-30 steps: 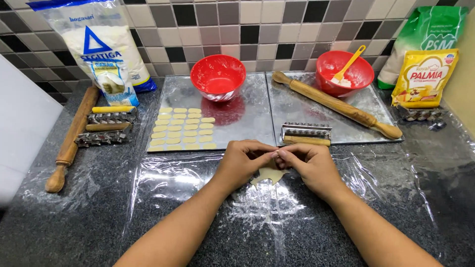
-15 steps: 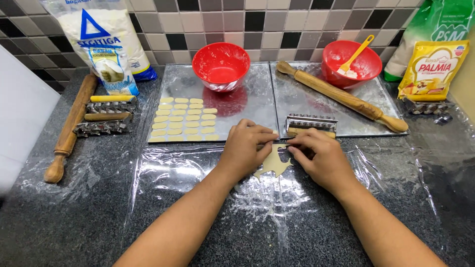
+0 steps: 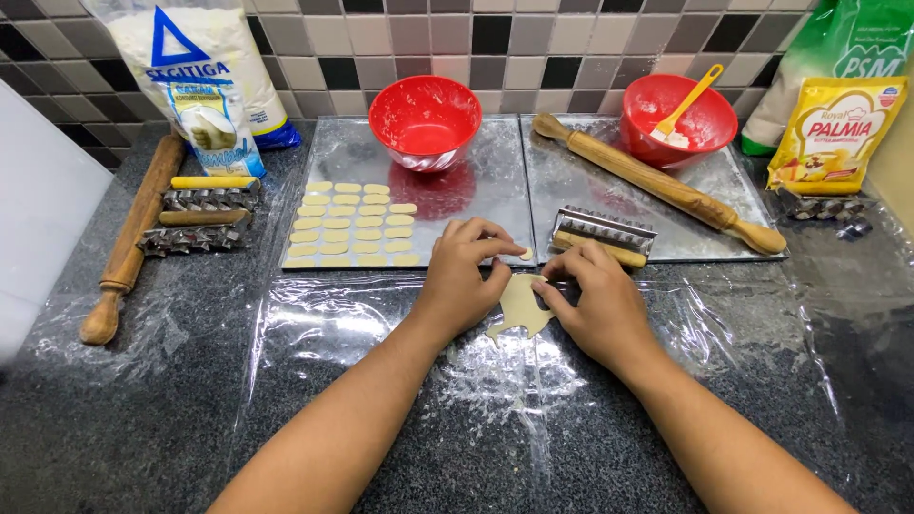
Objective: Cutting out decorative shapes from a sheet of dough using a metal mold and removing the excess.
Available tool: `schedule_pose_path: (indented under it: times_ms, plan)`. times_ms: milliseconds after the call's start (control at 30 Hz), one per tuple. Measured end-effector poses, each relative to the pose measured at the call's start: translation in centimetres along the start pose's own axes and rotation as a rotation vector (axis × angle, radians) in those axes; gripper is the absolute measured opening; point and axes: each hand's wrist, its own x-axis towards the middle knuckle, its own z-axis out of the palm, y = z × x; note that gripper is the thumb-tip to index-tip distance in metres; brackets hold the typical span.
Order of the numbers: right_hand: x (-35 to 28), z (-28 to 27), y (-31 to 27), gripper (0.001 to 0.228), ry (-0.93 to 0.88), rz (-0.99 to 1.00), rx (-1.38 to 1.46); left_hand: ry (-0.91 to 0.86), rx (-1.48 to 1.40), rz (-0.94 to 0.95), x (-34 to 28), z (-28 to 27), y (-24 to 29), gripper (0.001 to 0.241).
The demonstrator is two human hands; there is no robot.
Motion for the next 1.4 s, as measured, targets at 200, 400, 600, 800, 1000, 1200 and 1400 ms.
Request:
schedule_pose_path:
  times_ms: [200,400,600,800,1000,1200,1400]
  plan:
    - [-0.5,0.4,1.2,0.010,0.029,0.082,0.507,-0.135,-0.136,0.106,-0.3,-1.3,1.4,0.022]
    - [-0.5,-1.7,1.1,0.026,-0.140,0.076,0.462,-0.210,-0.188,0.046,-0.5,-1.3,1.1,0.005]
    - [0.0,-2.1,1.3,0.026,-0.249,-0.015,0.408,-0.175,-0.185,0.057,0.0,-2.2,1.7,0.008]
    - [0.0,-2.8,1.0,0.049,-0.168,-0.055,0.448,-0.181,-0.352,0.105,-0.1,-2.5,3.0,0.015]
    - [-0.3,-2.3,-0.4,0.021,-0.179,0.108,0.597,-0.265,-0.543,-0.093,-0.5,-2.3,4.6,0.046]
    - [-0.3,-2.5,0.3,0.010,-0.267,0.319,0.684,-0.263,-0.794,-0.261,-0.3,-2.1,2.9,0.062]
    - [-0.5,-2.5,-1.1,0.019,-0.373,0.483,0.717,-0.352,-0.547,-0.167,0.1,-2.7,2.9,0.057]
